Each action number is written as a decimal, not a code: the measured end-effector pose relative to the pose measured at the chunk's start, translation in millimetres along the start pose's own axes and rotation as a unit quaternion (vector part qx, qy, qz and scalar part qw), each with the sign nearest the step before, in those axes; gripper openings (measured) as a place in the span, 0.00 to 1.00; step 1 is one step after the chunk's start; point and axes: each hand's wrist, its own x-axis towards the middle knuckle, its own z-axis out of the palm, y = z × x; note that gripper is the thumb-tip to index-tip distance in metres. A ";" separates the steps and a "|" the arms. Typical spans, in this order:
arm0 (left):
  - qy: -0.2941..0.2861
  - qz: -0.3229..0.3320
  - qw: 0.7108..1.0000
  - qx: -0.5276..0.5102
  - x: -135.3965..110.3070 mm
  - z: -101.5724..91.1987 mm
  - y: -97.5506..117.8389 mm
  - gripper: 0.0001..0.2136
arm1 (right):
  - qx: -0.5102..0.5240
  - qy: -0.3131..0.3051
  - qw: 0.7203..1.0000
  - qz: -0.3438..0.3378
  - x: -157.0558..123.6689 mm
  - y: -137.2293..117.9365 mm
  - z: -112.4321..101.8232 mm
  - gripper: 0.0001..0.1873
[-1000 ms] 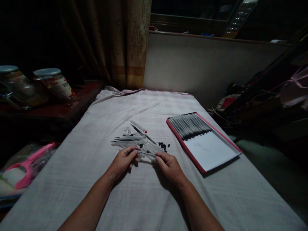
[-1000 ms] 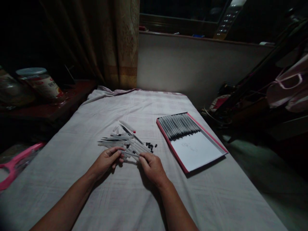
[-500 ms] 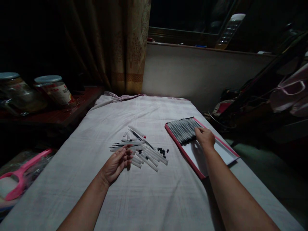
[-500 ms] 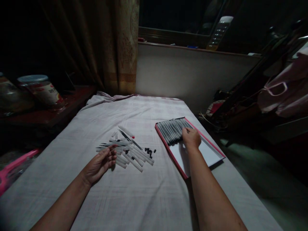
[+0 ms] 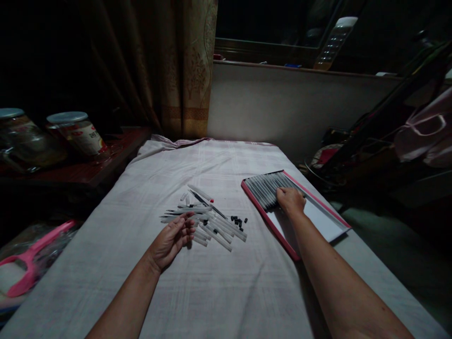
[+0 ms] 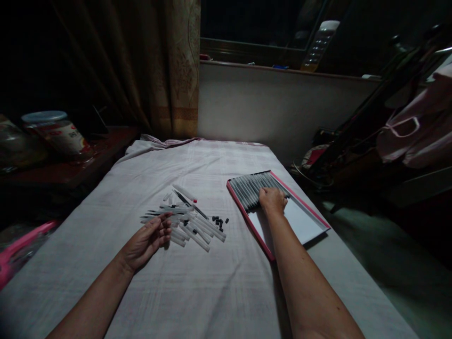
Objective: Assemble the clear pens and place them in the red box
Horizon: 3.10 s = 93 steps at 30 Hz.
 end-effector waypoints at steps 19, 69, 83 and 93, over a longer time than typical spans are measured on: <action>-0.011 0.007 1.000 -0.020 1.8 -2.6 -1.9 0.09 | 0.055 -0.164 0.957 -0.234 -166.7 -45.9 -18.5 0.10; 0.116 0.411 0.677 0.599 -13.2 -30.8 -22.0 0.12 | 0.453 -0.120 0.873 -0.138 -155.6 -67.0 -28.0 0.10; 0.098 0.426 0.647 0.625 -13.1 -31.5 -23.9 0.12 | 0.634 -0.110 0.764 -0.040 -163.6 -67.3 -27.4 0.14; 0.092 0.432 0.637 0.631 -13.4 -31.7 -25.1 0.11 | 0.589 -0.124 0.796 -0.055 -164.2 -75.5 -22.0 0.13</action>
